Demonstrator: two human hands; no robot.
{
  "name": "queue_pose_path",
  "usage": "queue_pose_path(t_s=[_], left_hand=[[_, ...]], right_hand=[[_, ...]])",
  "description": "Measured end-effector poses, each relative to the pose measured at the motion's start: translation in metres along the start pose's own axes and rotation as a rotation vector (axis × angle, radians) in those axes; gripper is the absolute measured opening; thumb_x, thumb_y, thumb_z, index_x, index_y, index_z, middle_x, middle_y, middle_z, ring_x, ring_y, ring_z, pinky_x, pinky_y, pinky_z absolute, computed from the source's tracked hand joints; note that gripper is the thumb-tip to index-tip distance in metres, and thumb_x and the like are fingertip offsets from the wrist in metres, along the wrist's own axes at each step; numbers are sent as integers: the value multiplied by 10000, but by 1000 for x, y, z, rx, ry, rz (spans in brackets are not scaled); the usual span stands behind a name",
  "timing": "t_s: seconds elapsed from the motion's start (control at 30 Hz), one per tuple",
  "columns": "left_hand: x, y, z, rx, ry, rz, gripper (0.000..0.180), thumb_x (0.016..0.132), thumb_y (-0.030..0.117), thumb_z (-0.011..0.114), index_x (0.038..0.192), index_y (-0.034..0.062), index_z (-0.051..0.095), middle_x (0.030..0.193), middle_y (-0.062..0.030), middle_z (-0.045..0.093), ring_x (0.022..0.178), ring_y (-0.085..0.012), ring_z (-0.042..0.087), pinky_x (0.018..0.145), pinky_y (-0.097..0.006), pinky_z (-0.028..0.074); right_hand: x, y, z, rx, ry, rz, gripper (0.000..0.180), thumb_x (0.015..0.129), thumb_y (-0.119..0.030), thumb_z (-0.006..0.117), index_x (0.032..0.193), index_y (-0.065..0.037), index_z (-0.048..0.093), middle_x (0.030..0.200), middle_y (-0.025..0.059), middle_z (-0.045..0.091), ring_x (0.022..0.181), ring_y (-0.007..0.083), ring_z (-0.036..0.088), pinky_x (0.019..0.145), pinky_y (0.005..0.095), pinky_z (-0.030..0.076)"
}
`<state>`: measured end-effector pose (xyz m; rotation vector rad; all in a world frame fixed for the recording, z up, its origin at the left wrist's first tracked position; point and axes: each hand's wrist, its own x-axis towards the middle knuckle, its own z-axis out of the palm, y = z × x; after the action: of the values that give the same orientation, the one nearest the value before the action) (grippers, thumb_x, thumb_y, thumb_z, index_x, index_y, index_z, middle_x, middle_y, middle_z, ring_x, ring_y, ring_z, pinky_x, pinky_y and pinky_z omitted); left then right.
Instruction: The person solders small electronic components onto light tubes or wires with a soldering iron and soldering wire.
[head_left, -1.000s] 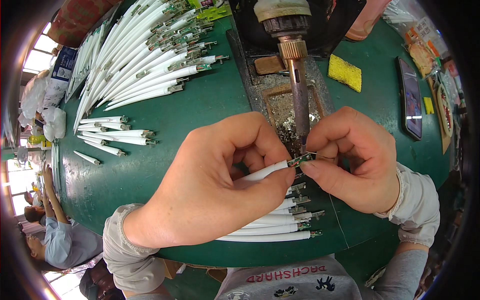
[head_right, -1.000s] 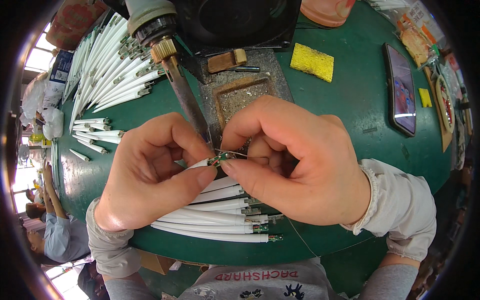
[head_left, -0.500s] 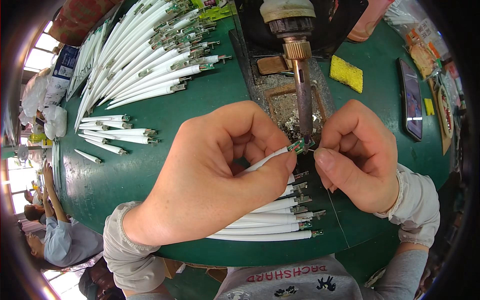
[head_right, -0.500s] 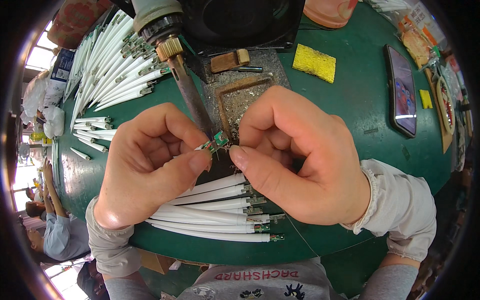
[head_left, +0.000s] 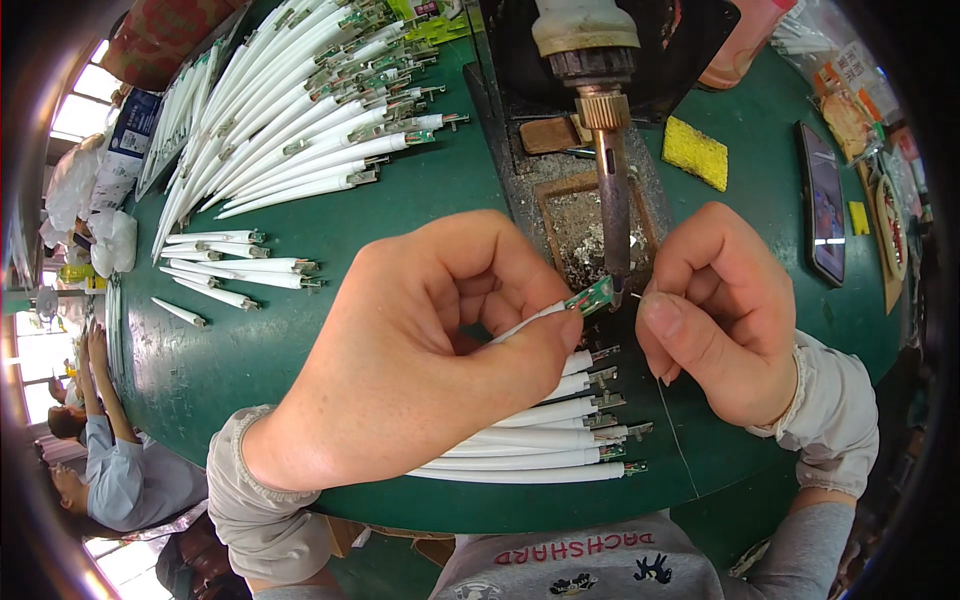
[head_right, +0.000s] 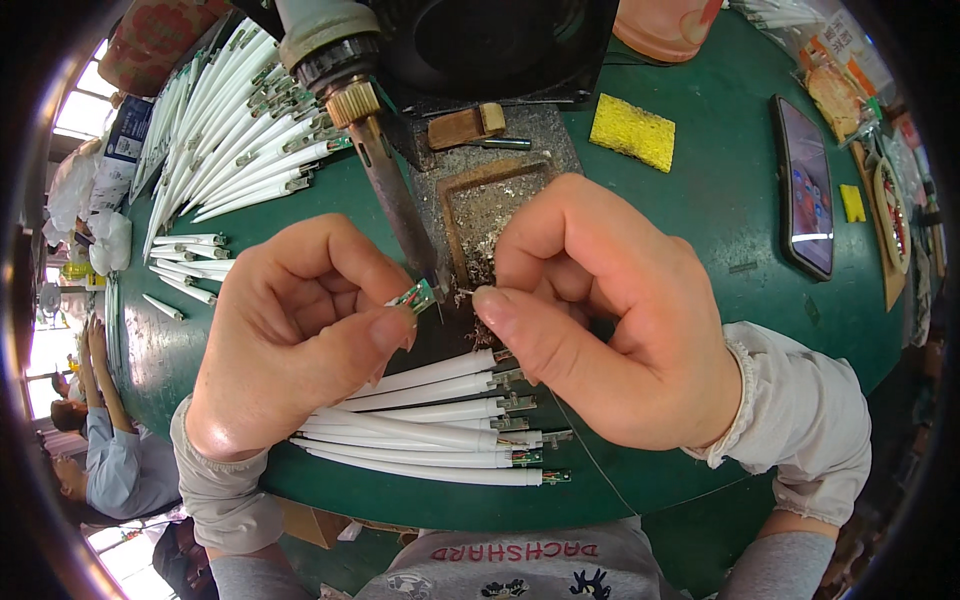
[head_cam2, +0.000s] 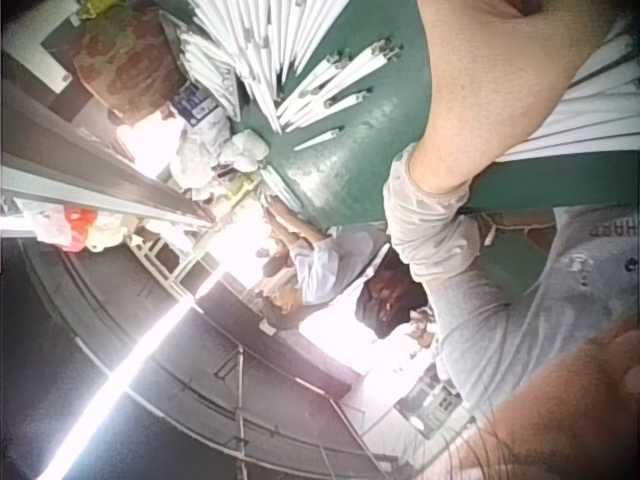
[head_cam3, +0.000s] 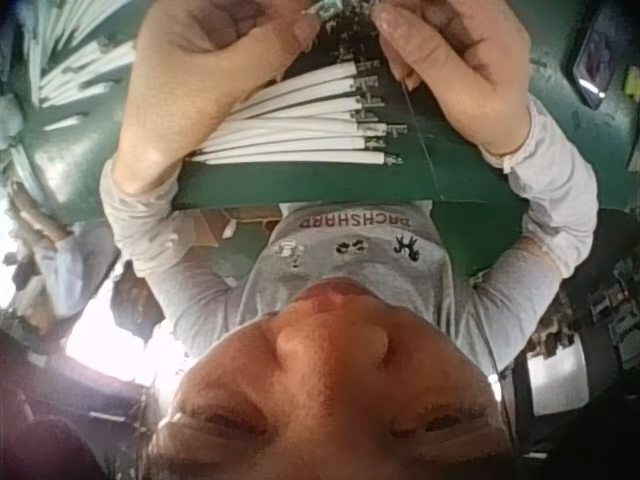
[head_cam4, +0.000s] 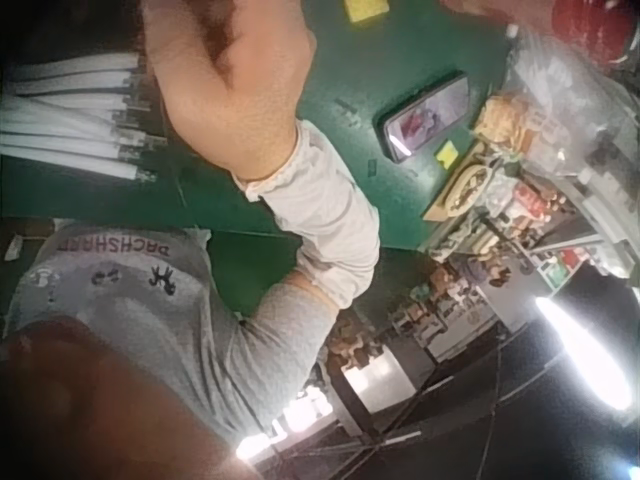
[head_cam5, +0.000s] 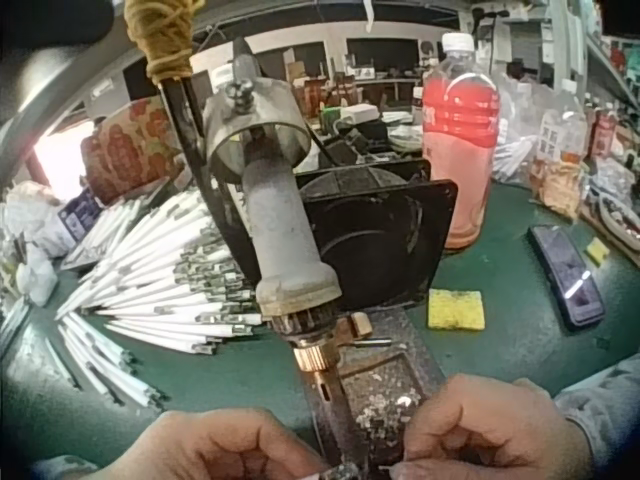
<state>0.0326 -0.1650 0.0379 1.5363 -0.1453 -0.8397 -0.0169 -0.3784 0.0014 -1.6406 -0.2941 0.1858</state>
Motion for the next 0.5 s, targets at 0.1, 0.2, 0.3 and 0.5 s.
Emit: queue_pose_path(t_s=[0.1, 0.2, 0.3, 0.5], left_hand=[[-1, -2, -1, 28, -5, -20, 128, 814, -23, 647, 901, -16, 553, 823, -40, 603, 730, -51, 561, 647, -193, 449], [0, -6, 0, 93, -10, 14, 126, 811, -43, 641, 902, -21, 557, 838, -43, 606, 761, -60, 564, 692, -208, 456], [-1, -10, 1, 170, -25, 60, 135, 805, -62, 639, 909, -28, 559, 846, -45, 606, 776, -67, 566, 717, -216, 459], [-9, -20, 4, 414, -34, 202, 128, 793, -41, 670, 890, -15, 592, 854, -68, 628, 753, -84, 585, 629, -238, 475]], right_hand=[[0, 2, -2, -29, -6, 51, 211, 969, -190, 502, 937, -28, 370, 626, 25, 482, 486, 47, 446, 437, 180, 344], [-1, 5, -2, -10, -14, 65, 233, 979, -223, 485, 942, -35, 353, 610, 16, 472, 458, 36, 401, 413, 179, 302], [-1, 9, -3, -34, -12, 38, 233, 982, -226, 477, 946, -34, 351, 613, 15, 468, 451, 36, 385, 406, 182, 285], [-6, 13, -6, -14, 38, 84, 132, 953, -127, 537, 942, -31, 448, 595, -24, 468, 507, 20, 415, 472, 197, 303]])
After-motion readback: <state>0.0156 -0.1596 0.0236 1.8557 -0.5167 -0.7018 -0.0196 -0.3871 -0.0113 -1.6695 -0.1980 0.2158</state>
